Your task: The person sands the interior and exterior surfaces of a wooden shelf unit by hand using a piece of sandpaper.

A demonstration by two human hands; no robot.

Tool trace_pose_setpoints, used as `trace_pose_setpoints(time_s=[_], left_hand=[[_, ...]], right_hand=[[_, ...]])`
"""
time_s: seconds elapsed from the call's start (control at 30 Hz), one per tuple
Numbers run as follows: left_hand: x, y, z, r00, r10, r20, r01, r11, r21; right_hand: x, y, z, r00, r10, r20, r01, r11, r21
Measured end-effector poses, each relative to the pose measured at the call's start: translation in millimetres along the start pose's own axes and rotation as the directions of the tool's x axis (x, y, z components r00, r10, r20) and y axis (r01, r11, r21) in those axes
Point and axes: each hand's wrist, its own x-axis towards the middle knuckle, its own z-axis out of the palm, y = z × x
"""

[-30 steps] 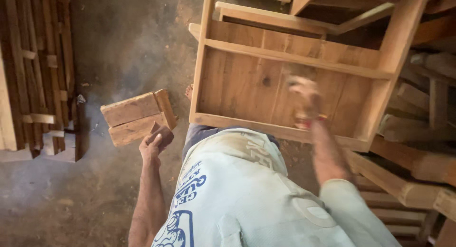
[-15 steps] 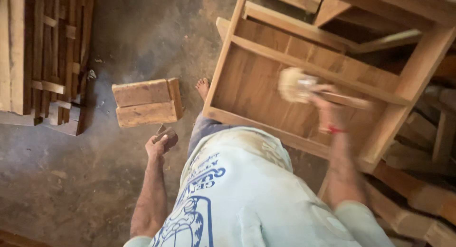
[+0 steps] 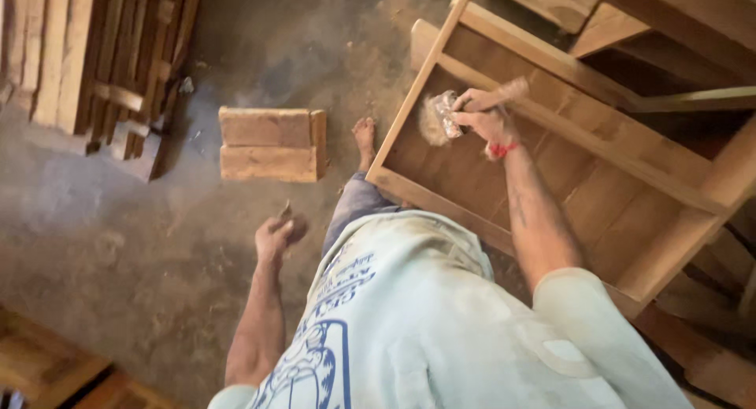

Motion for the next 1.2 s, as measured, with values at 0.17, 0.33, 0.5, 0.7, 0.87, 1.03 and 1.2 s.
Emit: trace_pose_setpoints(time_s=[0.17, 0.33, 0.5, 0.7, 0.87, 1.03, 1.2], left_hand=[[-17.7, -8.0, -8.8, 0.997, -0.05, 0.053, 0.05, 0.999, 0.001], [6.2, 23.3, 10.2, 0.986, 0.02, 0.168, 0.016, 0.978, -0.209], [48.0, 40.3, 38.2, 0.948, 0.26, 0.186, -0.275, 0.959, 0.063], [65.0, 41.5, 47.9, 0.93, 0.243, 0.275, -0.301, 0.933, 0.196], [52.8, 43.6, 32.0, 0.956, 0.153, 0.251, -0.232, 0.917, 0.324], [52.6, 39.3, 17.1, 0.957, 0.134, 0.257, -0.203, 0.943, 0.263], [45.5, 22.6, 23.1, 0.954, 0.113, 0.279, -0.183, 0.953, 0.241]], right_hand=[[-19.6, 26.6, 36.8, 0.914, 0.303, -0.27, -0.183, 0.901, 0.392], [-27.9, 64.8, 43.1, 0.949, 0.155, 0.274, -0.176, 0.983, 0.052], [-35.2, 1.7, 46.4, 0.818, 0.567, 0.094, -0.574, 0.796, 0.19], [-20.7, 31.2, 82.1, 0.918, 0.308, 0.249, -0.323, 0.946, 0.019], [-57.0, 85.7, 39.1, 0.91, 0.116, 0.398, -0.141, 0.989, 0.034], [-169.2, 101.7, -122.9, 0.928, 0.373, 0.017, -0.329, 0.836, -0.439], [-252.4, 71.6, -236.0, 0.797, 0.254, -0.548, -0.572, 0.611, -0.548]])
